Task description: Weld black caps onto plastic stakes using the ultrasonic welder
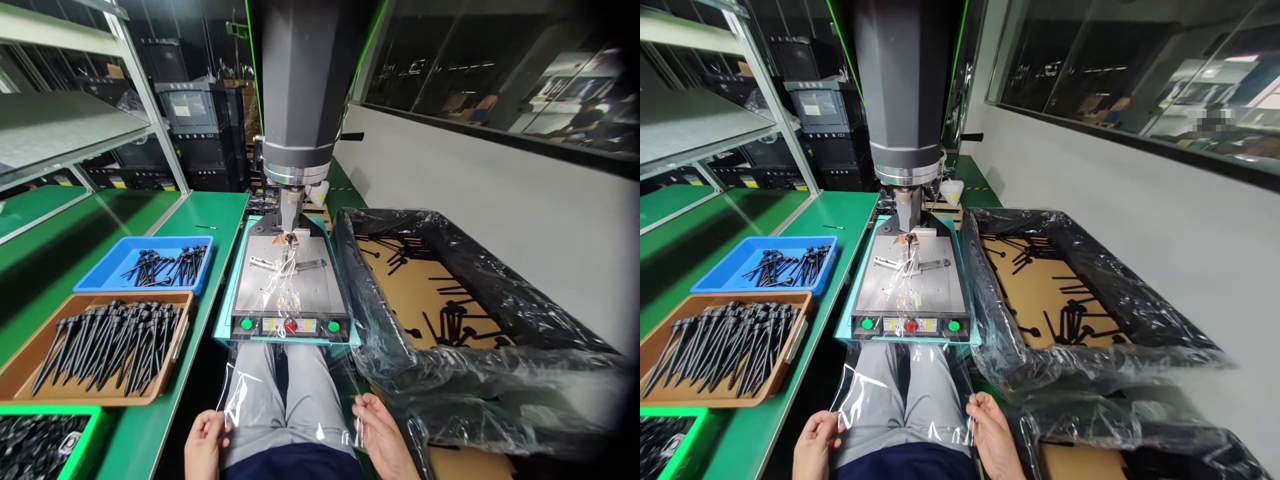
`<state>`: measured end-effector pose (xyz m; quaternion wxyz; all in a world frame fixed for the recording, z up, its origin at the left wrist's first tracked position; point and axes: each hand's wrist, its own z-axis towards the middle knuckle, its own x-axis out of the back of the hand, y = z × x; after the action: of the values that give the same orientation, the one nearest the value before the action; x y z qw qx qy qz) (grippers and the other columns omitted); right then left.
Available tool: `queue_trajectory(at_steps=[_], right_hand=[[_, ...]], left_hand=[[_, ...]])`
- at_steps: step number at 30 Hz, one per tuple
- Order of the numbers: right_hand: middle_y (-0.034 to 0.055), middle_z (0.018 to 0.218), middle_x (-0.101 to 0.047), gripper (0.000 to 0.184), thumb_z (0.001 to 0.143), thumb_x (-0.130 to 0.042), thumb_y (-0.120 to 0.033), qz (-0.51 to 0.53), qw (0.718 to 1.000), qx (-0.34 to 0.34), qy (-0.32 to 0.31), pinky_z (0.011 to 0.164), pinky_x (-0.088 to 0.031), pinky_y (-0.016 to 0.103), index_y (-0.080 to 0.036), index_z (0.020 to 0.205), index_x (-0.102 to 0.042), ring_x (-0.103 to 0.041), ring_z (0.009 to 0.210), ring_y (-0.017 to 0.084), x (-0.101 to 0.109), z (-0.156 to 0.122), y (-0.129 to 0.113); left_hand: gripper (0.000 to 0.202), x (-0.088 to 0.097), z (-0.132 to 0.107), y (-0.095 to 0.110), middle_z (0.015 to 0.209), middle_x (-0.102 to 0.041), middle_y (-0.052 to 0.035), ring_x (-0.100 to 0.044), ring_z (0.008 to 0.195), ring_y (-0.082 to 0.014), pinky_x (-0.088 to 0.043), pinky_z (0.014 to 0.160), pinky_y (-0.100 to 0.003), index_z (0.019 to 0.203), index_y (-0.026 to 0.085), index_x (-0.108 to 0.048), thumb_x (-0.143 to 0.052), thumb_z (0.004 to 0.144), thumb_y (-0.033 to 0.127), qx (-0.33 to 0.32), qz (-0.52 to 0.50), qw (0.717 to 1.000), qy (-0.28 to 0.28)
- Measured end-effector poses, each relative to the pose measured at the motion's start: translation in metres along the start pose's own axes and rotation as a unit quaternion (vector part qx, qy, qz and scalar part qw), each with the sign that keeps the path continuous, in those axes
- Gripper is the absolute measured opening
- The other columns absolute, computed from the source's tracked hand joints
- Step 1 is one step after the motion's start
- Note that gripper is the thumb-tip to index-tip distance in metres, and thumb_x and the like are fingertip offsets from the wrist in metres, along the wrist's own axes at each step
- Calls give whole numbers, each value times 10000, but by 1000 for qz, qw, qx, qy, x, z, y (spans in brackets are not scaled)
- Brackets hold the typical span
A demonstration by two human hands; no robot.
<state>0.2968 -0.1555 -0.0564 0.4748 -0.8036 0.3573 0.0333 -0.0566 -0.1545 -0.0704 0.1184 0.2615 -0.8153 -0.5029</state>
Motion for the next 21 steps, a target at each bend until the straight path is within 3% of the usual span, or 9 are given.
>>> queue_trajectory(at_steps=[7, 13, 17, 21], right_hand=[[-47, 731, -555, 361, 547, -916, -313, -36, 999, 34, 15, 526, -471, 197, -242, 784, -652, -506, 621, 102, 18, 2, 18], [-44, 748, -610, 552, 519, -926, -317, -24, 998, 13, 53, 503, -461, 180, -263, 1001, -663, -541, 613, 102, 20, 22, 30], [-69, 643, -558, 571, 534, -916, -352, 1, 999, 1, 52, 461, -436, 177, -249, 1031, -654, -521, 555, 97, 23, 40, 33], [-41, 700, -622, 572, 510, -909, -435, -24, 995, 13, 100, 519, -484, 208, -231, 985, -663, -582, 619, 125, 36, 53, 38]], left_hand=[[490, 0, -6, -9, 655, -588, -3, -546, 593, -130, -462, 504, -206, 644, 169, -531, -875, 539, 502, 17, -8, 1000, -24], [472, -10, 1, -5, 594, -582, 1, -566, 559, -130, -436, 499, -198, 644, 174, -510, -858, 556, 482, 37, 23, 998, -44], [505, -13, 10, 4, 661, -628, -8, -622, 571, -167, -453, 507, -236, 837, 173, -581, -887, 485, 369, 100, 68, 991, -59], [564, -6, 26, 6, 749, -672, -40, -627, 571, -169, -446, 521, -253, 1037, 159, -573, -823, 567, 343, 122, 130, 982, -58]])
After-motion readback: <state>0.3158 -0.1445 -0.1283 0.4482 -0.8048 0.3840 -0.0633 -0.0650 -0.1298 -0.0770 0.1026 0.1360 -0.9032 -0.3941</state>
